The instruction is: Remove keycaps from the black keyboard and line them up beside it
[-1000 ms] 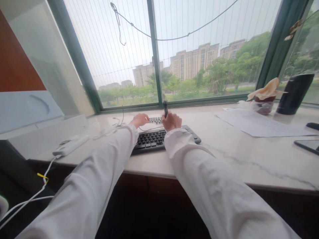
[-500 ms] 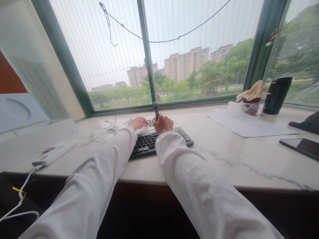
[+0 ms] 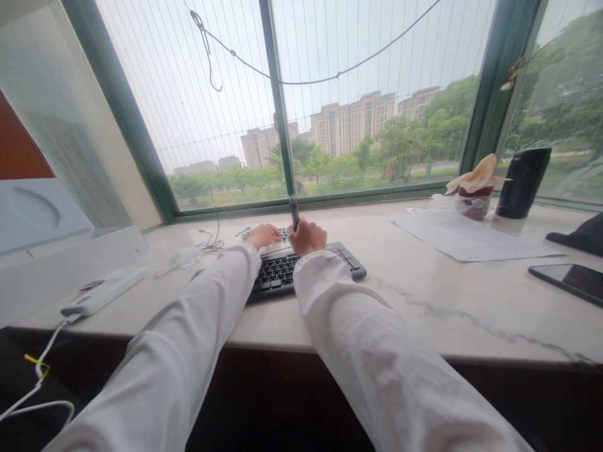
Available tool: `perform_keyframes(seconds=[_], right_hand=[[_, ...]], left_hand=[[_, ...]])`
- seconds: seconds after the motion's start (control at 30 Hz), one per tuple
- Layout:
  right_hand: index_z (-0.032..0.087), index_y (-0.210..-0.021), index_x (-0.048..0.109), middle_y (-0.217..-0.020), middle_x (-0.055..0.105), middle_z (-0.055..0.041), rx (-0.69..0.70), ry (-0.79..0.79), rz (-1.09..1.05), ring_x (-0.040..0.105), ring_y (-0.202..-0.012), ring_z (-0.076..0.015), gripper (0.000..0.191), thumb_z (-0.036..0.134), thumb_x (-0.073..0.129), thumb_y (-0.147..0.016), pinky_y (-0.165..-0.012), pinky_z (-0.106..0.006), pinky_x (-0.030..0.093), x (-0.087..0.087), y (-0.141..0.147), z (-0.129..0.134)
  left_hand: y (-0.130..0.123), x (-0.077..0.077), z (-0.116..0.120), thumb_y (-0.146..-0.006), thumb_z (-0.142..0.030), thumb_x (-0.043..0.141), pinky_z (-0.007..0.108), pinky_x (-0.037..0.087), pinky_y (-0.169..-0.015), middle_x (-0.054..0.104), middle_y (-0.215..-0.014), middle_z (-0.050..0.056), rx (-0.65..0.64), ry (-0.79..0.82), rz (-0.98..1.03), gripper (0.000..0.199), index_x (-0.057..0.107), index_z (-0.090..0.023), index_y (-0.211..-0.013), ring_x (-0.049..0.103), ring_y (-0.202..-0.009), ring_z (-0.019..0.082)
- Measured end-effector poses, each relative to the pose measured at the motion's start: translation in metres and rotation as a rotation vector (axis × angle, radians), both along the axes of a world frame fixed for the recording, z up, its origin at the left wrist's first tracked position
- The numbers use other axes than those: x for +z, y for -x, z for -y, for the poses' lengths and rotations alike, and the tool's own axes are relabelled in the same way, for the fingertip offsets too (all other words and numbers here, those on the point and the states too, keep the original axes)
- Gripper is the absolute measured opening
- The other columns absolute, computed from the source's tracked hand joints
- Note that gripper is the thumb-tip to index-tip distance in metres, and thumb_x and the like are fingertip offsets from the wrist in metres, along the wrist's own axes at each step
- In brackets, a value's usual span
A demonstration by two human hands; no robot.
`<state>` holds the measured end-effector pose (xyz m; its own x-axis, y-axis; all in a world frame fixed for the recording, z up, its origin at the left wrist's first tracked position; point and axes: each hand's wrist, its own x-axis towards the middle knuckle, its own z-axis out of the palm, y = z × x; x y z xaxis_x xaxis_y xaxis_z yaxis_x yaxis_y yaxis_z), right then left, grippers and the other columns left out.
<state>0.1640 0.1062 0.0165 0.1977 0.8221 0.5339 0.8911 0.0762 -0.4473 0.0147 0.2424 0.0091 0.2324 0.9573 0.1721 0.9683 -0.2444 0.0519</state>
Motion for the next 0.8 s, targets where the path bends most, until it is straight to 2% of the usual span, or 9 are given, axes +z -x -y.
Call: perform_keyframes(seconds=[0.47, 0.8], right_hand=[[0.02, -0.098, 0.062, -0.088, 0.069, -0.0108, -0.032, 0.01, 0.004, 0.066, -0.082, -0.0257, 0.033, 0.038, 0.036, -0.091, -0.071, -0.035, 0.046, 0.0015, 0.0021, 0.0027], [0.019, -0.1, 0.063, -0.089, 0.069, -0.0114, -0.025, 0.024, 0.001, 0.066, -0.083, -0.0243, 0.032, 0.037, 0.037, -0.091, -0.071, -0.033, 0.046, 0.0024, 0.0024, 0.0033]], left_hand=[[0.0003, -0.0019, 0.0024, -0.075, -0.045, 0.063, 0.029, 0.046, -0.088, 0.069, -0.109, 0.0, 0.007, -0.028, 0.005, 0.026, 0.071, -0.035, -0.097, 0.062, -0.1, 0.021], [-0.0004, -0.0029, 0.0007, -0.073, -0.047, 0.065, 0.029, 0.046, -0.088, 0.069, -0.111, 0.0, 0.016, -0.071, 0.008, 0.031, 0.07, -0.036, -0.102, 0.061, -0.102, 0.021]])
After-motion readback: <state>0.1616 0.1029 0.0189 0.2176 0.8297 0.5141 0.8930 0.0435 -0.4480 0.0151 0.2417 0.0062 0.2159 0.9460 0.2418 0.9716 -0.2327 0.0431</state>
